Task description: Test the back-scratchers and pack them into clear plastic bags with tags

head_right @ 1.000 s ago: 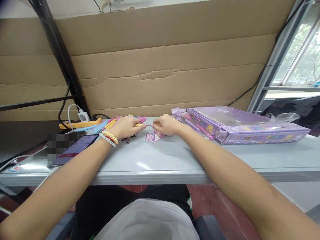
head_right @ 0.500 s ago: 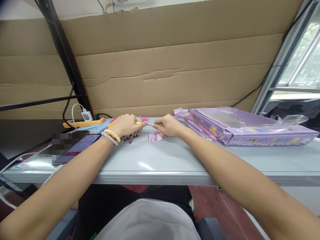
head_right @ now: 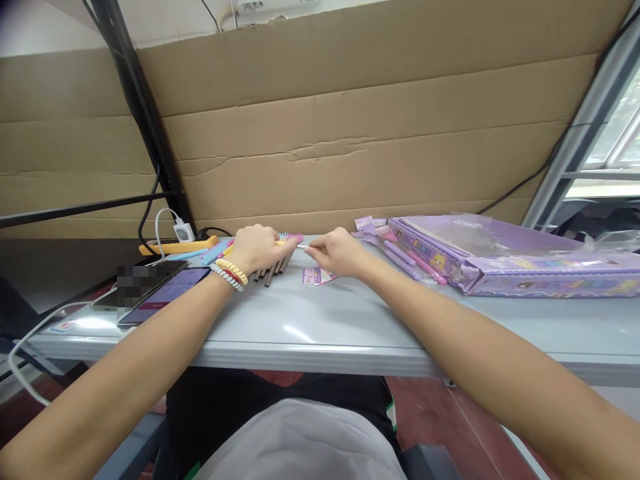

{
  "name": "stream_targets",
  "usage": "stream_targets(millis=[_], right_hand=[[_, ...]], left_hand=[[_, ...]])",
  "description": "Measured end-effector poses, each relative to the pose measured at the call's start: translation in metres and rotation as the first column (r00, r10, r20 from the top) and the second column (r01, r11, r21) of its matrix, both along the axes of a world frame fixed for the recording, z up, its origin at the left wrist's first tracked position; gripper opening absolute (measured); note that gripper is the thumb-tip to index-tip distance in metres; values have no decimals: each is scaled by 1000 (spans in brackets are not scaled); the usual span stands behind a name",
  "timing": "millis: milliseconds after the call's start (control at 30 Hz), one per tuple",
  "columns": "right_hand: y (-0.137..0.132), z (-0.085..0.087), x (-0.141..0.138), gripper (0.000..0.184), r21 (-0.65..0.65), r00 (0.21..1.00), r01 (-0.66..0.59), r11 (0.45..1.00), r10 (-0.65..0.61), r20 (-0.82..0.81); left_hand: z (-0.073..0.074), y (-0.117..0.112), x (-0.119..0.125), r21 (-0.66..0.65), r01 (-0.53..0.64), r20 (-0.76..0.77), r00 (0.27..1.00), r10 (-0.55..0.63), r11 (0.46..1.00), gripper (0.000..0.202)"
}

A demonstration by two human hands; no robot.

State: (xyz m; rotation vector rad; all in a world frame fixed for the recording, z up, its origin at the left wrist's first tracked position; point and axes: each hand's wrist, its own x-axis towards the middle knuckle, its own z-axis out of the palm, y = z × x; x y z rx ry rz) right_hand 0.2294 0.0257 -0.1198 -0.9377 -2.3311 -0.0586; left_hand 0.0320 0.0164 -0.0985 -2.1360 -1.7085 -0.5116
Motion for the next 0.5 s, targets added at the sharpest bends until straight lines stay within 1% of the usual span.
stream_targets(millis=[167,267,367,500], right_hand=[[6,-7,3,36,-17,1000,15,1000,-15,11],[8,-8,4,35,-30,999,22,999,-21,40],[8,-4,7,35,-66,997,46,997,-42,69],[8,3,15,39,-122,995,70,990,-61,75]], left_hand=[[-4,4,-6,32,132,-48,990,-131,991,67],[-7,7,-9,55,175,-51,984,-172,983,63],[-7,6,-11,57,217,-19,976,-216,975,59],[-6,2,-12,53,311,12,950,-312,949,50]])
